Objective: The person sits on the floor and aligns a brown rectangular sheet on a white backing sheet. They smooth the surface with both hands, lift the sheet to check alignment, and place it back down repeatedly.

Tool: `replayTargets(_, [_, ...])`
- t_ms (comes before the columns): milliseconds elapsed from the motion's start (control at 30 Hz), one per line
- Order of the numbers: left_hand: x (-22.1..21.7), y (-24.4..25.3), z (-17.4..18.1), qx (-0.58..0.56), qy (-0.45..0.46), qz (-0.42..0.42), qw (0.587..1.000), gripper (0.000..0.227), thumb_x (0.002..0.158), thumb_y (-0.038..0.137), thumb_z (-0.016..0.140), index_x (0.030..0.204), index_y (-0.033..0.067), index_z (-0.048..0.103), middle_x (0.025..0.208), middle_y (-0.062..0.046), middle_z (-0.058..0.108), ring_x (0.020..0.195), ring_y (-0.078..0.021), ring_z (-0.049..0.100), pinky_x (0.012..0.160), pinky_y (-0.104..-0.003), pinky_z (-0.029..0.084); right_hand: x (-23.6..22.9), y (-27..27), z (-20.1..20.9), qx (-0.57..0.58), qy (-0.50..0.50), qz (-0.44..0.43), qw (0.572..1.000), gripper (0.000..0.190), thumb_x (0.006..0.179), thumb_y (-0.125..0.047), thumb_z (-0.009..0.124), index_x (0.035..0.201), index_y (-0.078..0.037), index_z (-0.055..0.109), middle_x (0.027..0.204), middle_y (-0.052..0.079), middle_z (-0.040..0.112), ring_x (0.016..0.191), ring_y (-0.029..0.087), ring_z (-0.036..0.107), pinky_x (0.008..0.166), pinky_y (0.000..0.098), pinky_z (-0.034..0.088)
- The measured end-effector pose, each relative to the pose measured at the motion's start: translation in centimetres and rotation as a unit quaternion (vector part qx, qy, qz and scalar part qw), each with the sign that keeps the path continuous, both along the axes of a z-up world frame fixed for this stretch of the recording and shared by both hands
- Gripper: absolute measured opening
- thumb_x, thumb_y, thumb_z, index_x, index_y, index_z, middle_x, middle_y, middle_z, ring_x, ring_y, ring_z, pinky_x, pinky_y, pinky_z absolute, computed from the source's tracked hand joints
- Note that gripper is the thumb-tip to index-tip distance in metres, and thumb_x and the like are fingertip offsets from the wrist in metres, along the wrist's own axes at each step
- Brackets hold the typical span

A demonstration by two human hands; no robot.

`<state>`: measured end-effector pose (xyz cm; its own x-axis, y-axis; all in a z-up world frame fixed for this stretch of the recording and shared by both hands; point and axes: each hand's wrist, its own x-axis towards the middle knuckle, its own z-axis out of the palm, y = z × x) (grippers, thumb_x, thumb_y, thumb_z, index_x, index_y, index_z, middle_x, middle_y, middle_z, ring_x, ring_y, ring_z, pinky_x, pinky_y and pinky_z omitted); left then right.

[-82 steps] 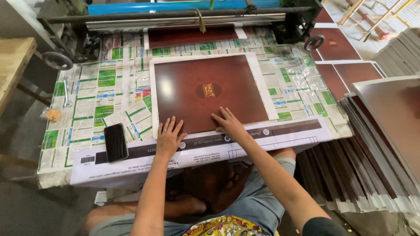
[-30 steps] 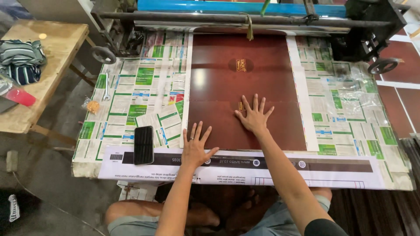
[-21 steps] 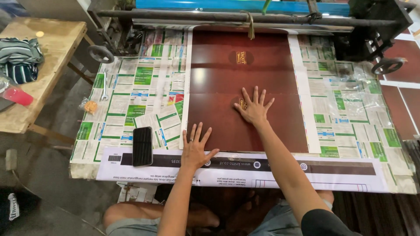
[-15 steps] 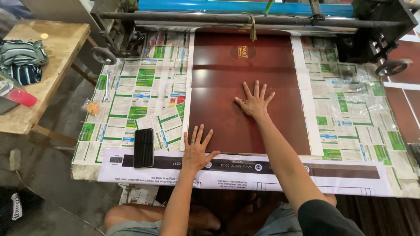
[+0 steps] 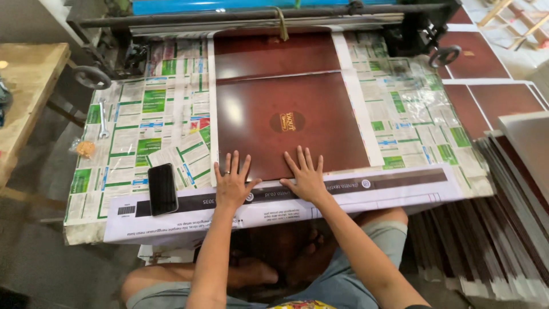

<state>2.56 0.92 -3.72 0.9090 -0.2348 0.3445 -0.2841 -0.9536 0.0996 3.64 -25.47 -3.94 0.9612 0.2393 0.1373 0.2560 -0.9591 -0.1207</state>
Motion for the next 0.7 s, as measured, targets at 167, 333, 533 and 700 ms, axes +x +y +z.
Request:
replayTargets(167, [0.1, 0.2, -0.5, 0.001, -0.014, -0.012, 1.0, 0.08, 0.095, 0.073, 0.039, 0.155, 0.0213, 0.047, 0.161, -0.018, 0.04, 0.149, -0.0383, 0.034, 0.118, -0.067, 0.021, 0.3, -1.4, 2.8, -0.024, 0.021, 0.052, 0.998, 0.081, 0.091, -0.058, 0.059, 0.161, -0.032, 0.028, 0.168, 0.015, 0.023, 0.155, 0.036, 0.021, 0.116, 0.0704, 0.021])
replayTargets(333, [-2.4, 0.2, 1.4, 0.023, -0.151, -0.017, 0.988, 0.062, 0.101, 0.059, 0.048, 0.15, 0.0207, 0.053, 0.157, -0.01, 0.048, 0.147, -0.0345, 0.042, 0.118, -0.068, 0.024, 2.0, -2.1, 6.1, -0.066, 0.02, 0.125, 0.99, 0.068, 0.093, -0.051, 0.06, 0.155, -0.029, 0.041, 0.158, 0.018, 0.041, 0.144, 0.037, 0.038, 0.108, 0.0631, 0.036])
replayTargets(533, [-4.4, 2.3, 0.5, -0.082, -0.16, -0.144, 0.973, 0.044, 0.103, 0.031, 0.065, 0.144, 0.017, 0.059, 0.145, -0.008, 0.055, 0.135, -0.0285, 0.051, 0.119, -0.051, 0.036, 1.6, -0.3, 9.7, 0.009, -0.14, 0.073, 0.987, 0.026, 0.108, -0.04, 0.065, 0.133, -0.031, 0.064, 0.125, 0.004, 0.066, 0.119, 0.025, 0.062, 0.113, 0.0499, 0.044])
replayTargets(700, [-4.4, 3.0, 1.4, -0.124, -0.004, -0.118, 0.985, 0.056, 0.094, 0.042, 0.068, 0.142, 0.015, 0.057, 0.146, -0.012, 0.048, 0.135, -0.0345, 0.044, 0.114, -0.052, 0.033, 2.0, -0.2, 1.1, 0.018, -0.124, 0.033, 0.992, 0.049, 0.102, -0.039, 0.063, 0.148, -0.027, 0.055, 0.134, 0.009, 0.059, 0.133, 0.028, 0.054, 0.119, 0.0568, 0.035])
